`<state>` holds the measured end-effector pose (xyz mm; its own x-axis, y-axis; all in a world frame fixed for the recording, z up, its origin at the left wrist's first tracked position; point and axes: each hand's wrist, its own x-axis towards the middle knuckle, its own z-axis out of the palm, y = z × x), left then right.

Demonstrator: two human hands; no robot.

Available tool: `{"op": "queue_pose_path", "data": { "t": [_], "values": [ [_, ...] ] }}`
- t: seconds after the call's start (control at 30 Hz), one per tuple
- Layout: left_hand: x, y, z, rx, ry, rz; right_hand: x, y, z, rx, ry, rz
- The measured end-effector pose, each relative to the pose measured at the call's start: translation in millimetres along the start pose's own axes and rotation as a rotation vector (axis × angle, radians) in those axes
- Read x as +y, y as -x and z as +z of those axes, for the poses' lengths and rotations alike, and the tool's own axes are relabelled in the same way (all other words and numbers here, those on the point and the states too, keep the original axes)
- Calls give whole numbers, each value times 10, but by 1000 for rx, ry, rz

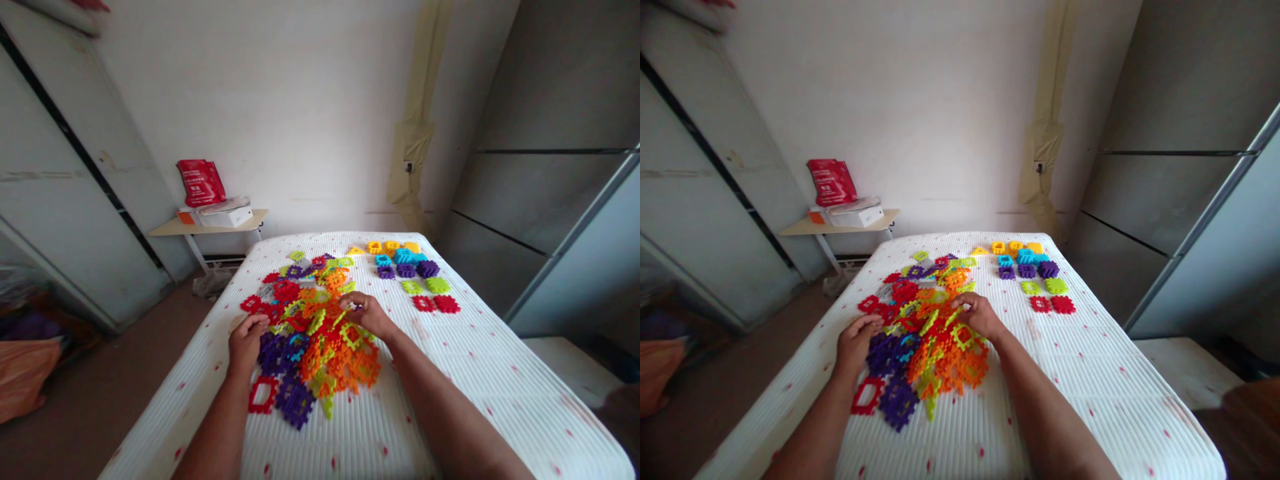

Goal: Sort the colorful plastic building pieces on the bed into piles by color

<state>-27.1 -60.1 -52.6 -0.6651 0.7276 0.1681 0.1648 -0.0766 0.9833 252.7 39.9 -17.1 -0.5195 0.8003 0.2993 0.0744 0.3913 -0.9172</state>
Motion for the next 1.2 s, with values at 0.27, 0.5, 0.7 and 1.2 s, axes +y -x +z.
{"op": "queue_pose_path", "data": {
  "t": [0.27,0.5,0.7,1.2],
  "values": [
    [18,3,4,6,-23,7,-94,40,-233,-115,-145,-6],
    [23,5,-6,2,-36,14,-130,60,-457,-155,-217,138],
    [0,-2,-12,3,-34,6,-109,64,-550,-317,83,93],
    [36,-15,-11,8,-9,-29,-40,24,-296,-429,573,-130]
  ]
}}
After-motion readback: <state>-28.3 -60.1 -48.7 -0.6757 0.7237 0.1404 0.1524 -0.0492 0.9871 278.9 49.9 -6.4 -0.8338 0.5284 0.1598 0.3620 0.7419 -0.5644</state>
